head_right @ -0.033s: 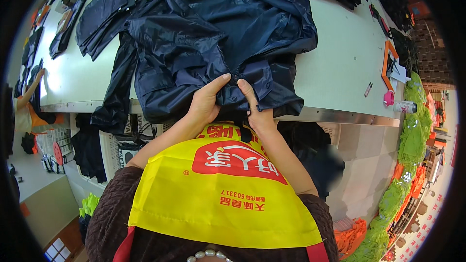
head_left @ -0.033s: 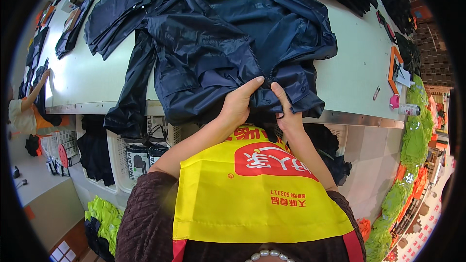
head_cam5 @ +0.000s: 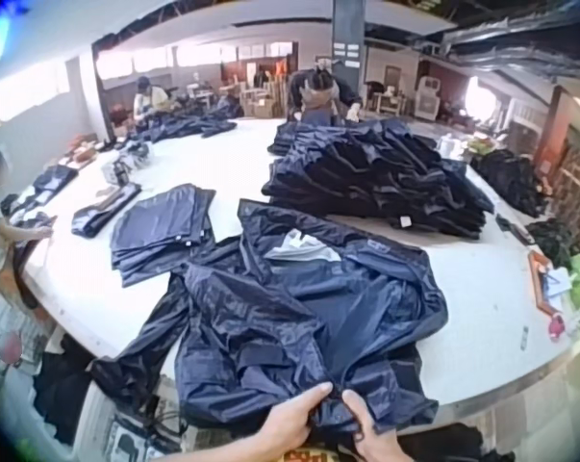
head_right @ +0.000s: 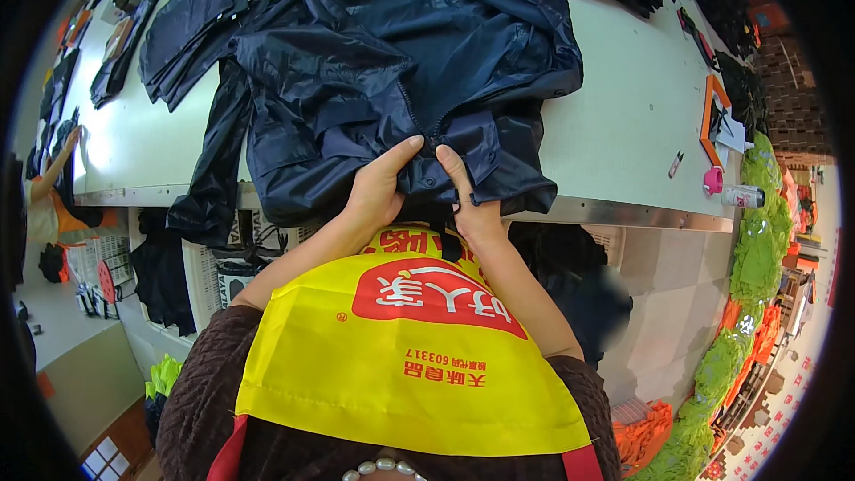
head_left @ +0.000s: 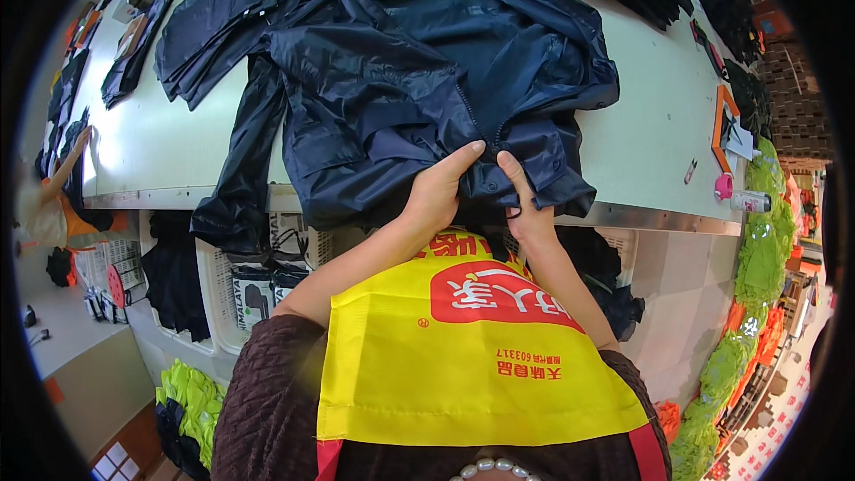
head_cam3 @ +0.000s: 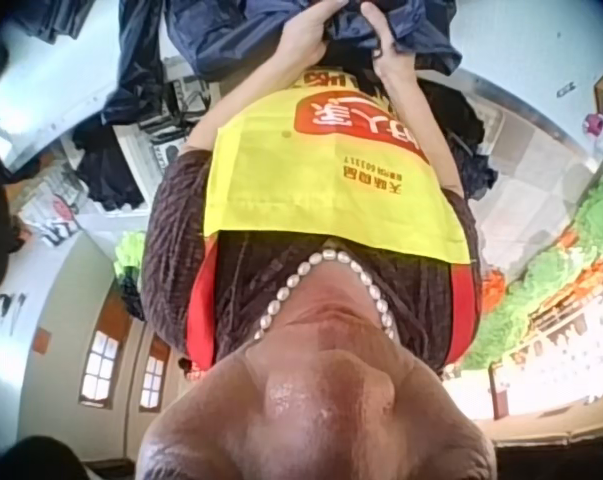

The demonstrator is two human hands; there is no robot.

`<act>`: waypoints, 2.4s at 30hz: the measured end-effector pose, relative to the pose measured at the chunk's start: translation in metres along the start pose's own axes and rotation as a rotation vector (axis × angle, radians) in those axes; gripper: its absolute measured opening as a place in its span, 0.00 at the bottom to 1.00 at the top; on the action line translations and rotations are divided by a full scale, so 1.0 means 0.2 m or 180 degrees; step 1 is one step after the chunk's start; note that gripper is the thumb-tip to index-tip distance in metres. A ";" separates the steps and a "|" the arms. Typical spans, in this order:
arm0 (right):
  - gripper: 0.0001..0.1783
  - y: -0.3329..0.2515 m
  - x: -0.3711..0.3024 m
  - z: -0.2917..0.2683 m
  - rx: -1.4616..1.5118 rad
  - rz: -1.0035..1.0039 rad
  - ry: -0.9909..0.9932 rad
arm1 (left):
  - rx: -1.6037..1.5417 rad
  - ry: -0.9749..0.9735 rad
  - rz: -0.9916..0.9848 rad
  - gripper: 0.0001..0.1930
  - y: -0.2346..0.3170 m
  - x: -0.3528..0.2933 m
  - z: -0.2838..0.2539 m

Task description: The person folds a black jacket on a table. They smooth the fabric, fold the sleeves and body, and place the folded jacket into a white plastic basket. The person repeats this process with another jacket.

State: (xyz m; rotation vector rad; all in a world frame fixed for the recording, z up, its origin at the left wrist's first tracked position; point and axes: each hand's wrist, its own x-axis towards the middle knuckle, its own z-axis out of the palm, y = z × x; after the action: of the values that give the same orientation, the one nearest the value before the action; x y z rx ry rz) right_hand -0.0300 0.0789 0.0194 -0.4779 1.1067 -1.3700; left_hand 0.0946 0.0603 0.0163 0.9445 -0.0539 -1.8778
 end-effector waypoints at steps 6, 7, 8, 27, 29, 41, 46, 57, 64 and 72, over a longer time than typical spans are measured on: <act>0.29 0.04 0.00 0.00 0.0082 0.0139 0.0109 | 0.0102 -0.0293 -0.0086 0.13 -0.03 0.01 -0.04; 0.29 0.03 -0.01 0.00 0.0114 0.0332 0.0124 | 0.0177 -0.0285 -0.0186 0.13 -0.03 0.00 -0.04; 0.29 0.01 -0.02 0.02 0.0058 0.0342 0.0089 | 0.0251 -0.0277 -0.0286 0.13 -0.04 -0.01 -0.04; 0.09 -0.48 -0.02 0.16 -0.5308 -0.3293 -0.2070 | 0.0546 -0.0031 -0.0477 0.10 0.06 -0.03 -0.06; 0.09 -0.40 0.07 0.12 -0.5797 -0.3150 -0.2590 | 0.0854 0.0141 -0.0542 0.11 0.04 0.00 -0.10; 0.09 -0.36 0.63 0.24 -0.4746 -0.2874 -0.2966 | 0.1885 0.0703 -0.0820 0.15 0.10 -0.14 -0.14; 0.15 -0.59 1.12 0.08 -0.5298 -0.3891 -0.0734 | 0.1365 0.0793 -0.0616 0.18 0.12 -0.18 -0.28; 0.16 -0.28 0.78 -0.38 -0.5338 -0.0199 -0.2362 | 0.3475 0.1933 0.2684 0.22 0.98 0.15 -0.85; 0.34 -0.53 0.60 -0.11 -0.5525 0.0096 -0.1863 | 0.4186 0.1770 0.1879 0.25 1.06 0.14 -0.91; 0.32 -0.17 1.51 -0.10 -0.4283 -0.1122 -0.0727 | 0.3151 0.2253 0.1533 0.32 1.01 -0.08 -0.62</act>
State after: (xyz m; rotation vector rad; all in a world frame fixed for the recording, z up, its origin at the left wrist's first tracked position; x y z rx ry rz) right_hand -0.1146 -0.2005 -0.0648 -1.8023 1.6919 -0.6211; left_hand 0.3285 0.0140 0.0241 1.9981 -0.7569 -0.9262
